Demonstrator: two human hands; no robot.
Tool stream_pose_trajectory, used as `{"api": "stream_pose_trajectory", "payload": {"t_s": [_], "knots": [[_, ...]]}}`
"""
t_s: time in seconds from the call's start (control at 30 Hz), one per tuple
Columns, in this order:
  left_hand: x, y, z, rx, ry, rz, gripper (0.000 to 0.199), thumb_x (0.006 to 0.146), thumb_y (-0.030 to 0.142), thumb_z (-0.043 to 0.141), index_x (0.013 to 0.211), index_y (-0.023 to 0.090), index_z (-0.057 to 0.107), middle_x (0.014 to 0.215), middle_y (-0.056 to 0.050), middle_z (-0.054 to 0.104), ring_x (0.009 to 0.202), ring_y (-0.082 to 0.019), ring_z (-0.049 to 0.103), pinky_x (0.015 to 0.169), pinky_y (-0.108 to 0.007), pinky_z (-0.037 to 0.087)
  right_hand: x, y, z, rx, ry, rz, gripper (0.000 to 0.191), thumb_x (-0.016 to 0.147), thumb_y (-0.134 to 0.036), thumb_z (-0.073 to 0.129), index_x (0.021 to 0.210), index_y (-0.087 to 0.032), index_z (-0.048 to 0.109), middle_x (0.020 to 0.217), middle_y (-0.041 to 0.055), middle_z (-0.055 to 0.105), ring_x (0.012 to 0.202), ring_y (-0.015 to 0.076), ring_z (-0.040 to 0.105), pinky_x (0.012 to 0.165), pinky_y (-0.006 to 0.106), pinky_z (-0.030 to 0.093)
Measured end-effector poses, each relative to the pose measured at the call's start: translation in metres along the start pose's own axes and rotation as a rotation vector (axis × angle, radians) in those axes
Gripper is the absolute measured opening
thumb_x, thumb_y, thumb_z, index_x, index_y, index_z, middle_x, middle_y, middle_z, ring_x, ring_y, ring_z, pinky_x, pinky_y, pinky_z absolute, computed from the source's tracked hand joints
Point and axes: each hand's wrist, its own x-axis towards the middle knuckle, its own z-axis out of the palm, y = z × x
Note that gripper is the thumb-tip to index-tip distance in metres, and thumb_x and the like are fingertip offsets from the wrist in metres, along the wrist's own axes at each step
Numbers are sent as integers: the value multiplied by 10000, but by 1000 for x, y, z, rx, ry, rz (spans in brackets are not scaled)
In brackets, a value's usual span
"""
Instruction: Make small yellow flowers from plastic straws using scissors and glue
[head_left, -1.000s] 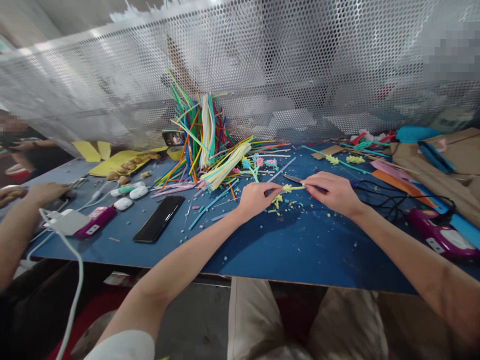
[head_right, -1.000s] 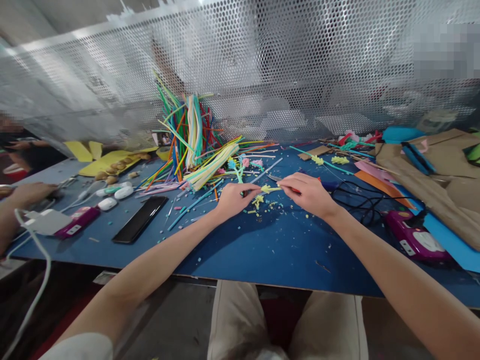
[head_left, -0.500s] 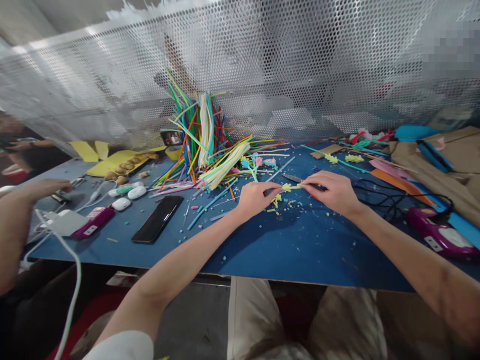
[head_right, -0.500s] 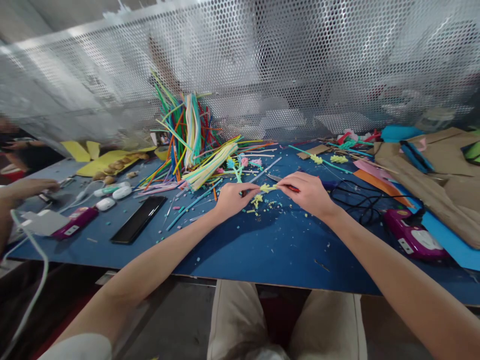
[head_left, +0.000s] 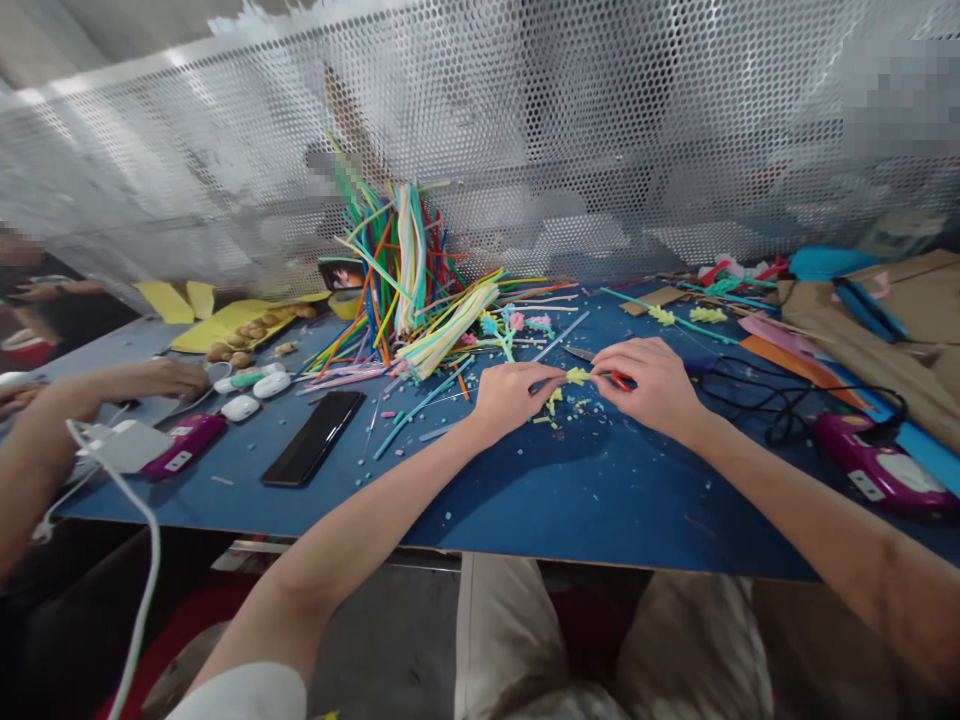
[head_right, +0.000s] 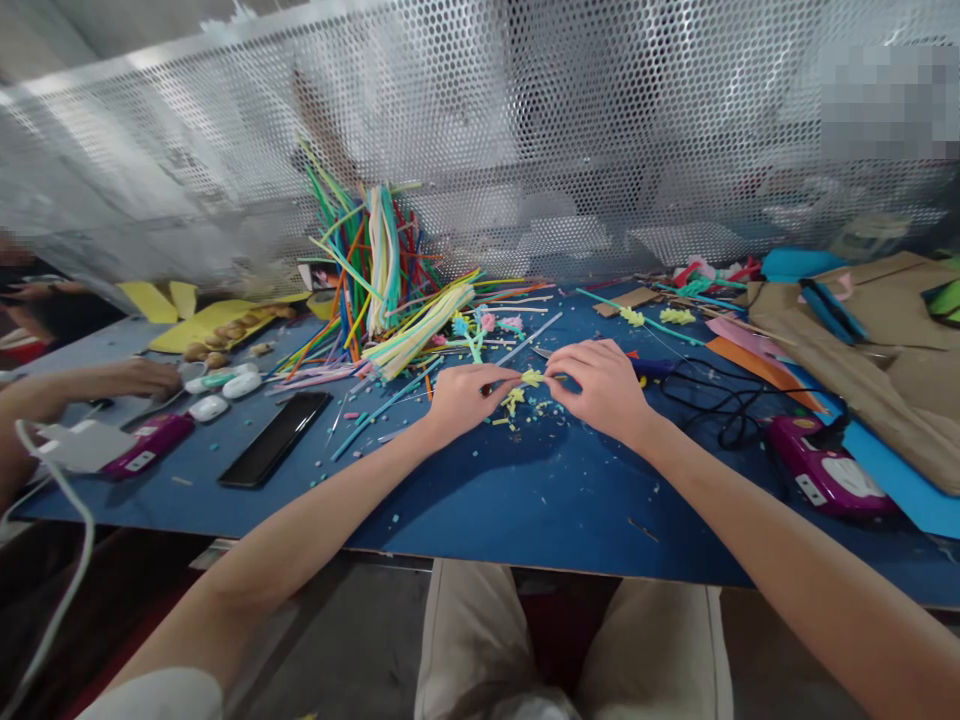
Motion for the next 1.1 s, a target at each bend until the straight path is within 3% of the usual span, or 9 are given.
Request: {"api": "stream_pose_trajectory", "payload": {"t_s": [0.17, 0.43, 0.87, 1.1], "knots": [[1, 1, -2, 7, 87, 114, 217, 992, 381, 617, 976, 281, 809, 951, 24, 809, 795, -117, 752, 670, -221, 498, 0, -3, 0, -19, 28, -12, 90, 938, -292, 640, 889, -251, 703, 991, -9, 781, 919, 195, 686, 877, 396, 422], [1, 0, -3, 23, 107, 198, 186, 993, 338, 625, 1011, 270, 797, 974, 13, 809, 819, -118, 756, 721, -233, 515, 0, -1, -1, -90, 41, -88, 81, 946, -272, 643, 882, -257, 691, 980, -37, 781, 903, 182, 680, 910, 405, 383], [2, 0, -4, 65, 120, 221, 179, 993, 337, 630, 1011, 278, 798, 970, 26, 809, 812, -102, 756, 684, -241, 484, 1, -4, -5, -114, 19, -115, 98, 964, -240, 627, 889, -239, 690, 978, -12, 784, 902, 166, 665, 957, 408, 321], [1, 1, -5, 101, 124, 226, 186, 995, 347, 625, 1027, 292, 799, 966, 32, 809, 778, -98, 740, 663, -250, 458, 1, -2, -5, -93, 86, -122, 74, 940, -240, 662, 873, -240, 693, 950, -22, 782, 859, 153, 648, 937, 386, 329]]}}
